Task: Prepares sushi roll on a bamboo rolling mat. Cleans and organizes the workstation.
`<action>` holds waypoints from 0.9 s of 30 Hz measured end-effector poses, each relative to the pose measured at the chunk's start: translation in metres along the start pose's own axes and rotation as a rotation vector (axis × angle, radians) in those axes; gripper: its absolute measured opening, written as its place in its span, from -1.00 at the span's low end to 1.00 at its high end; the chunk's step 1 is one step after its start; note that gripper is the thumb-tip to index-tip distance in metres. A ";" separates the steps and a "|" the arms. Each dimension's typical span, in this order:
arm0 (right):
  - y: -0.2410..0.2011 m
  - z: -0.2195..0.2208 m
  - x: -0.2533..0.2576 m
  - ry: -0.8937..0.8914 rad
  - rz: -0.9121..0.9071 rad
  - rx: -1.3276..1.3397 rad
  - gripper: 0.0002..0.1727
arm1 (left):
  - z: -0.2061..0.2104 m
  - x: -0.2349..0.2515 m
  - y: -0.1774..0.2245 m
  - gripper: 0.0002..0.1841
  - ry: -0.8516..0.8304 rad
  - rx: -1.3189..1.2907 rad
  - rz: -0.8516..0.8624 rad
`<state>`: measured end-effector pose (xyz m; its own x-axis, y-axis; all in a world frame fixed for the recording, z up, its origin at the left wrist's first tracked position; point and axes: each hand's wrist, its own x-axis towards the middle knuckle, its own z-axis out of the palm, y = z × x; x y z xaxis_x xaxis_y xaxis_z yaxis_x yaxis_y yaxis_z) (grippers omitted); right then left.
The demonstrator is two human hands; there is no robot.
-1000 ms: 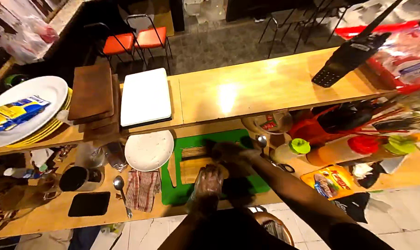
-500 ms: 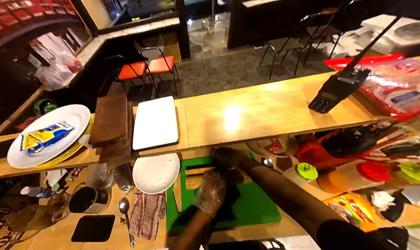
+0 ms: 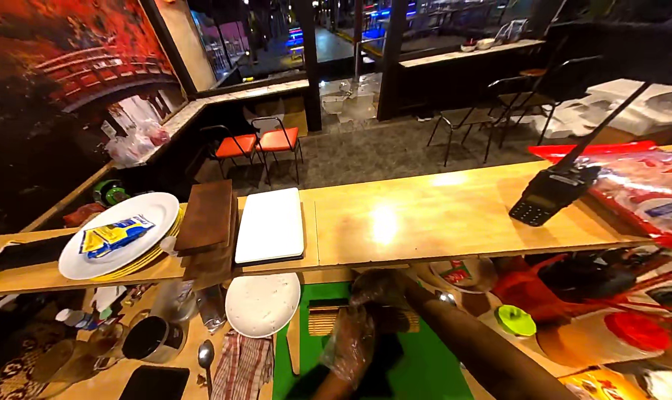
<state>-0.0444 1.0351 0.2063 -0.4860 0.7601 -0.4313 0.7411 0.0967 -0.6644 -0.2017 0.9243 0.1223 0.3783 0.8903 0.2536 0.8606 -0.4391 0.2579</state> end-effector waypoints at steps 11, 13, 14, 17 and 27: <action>-0.036 -0.018 -0.014 -0.123 -0.043 -0.352 -0.64 | -0.002 -0.001 0.001 -0.64 -0.021 0.177 0.098; -0.044 -0.021 -0.018 -0.112 0.019 -0.273 -0.57 | -0.003 0.000 0.002 -0.67 -0.010 0.199 0.102; -0.041 -0.021 -0.017 -0.104 0.019 -0.238 -0.52 | -0.005 0.000 0.004 -0.68 -0.036 0.201 0.093; -0.040 -0.018 -0.022 -0.027 0.076 -0.143 -0.57 | -0.009 0.000 0.004 -0.67 -0.047 0.135 0.069; -0.010 0.009 0.042 -0.196 0.056 -0.562 -0.63 | -0.014 0.000 0.004 -0.60 -0.018 -0.061 -0.007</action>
<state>-0.0767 1.0601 0.1894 -0.4758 0.6464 -0.5965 0.8737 0.4253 -0.2360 -0.2029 0.9212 0.1368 0.3786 0.8952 0.2352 0.8412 -0.4388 0.3159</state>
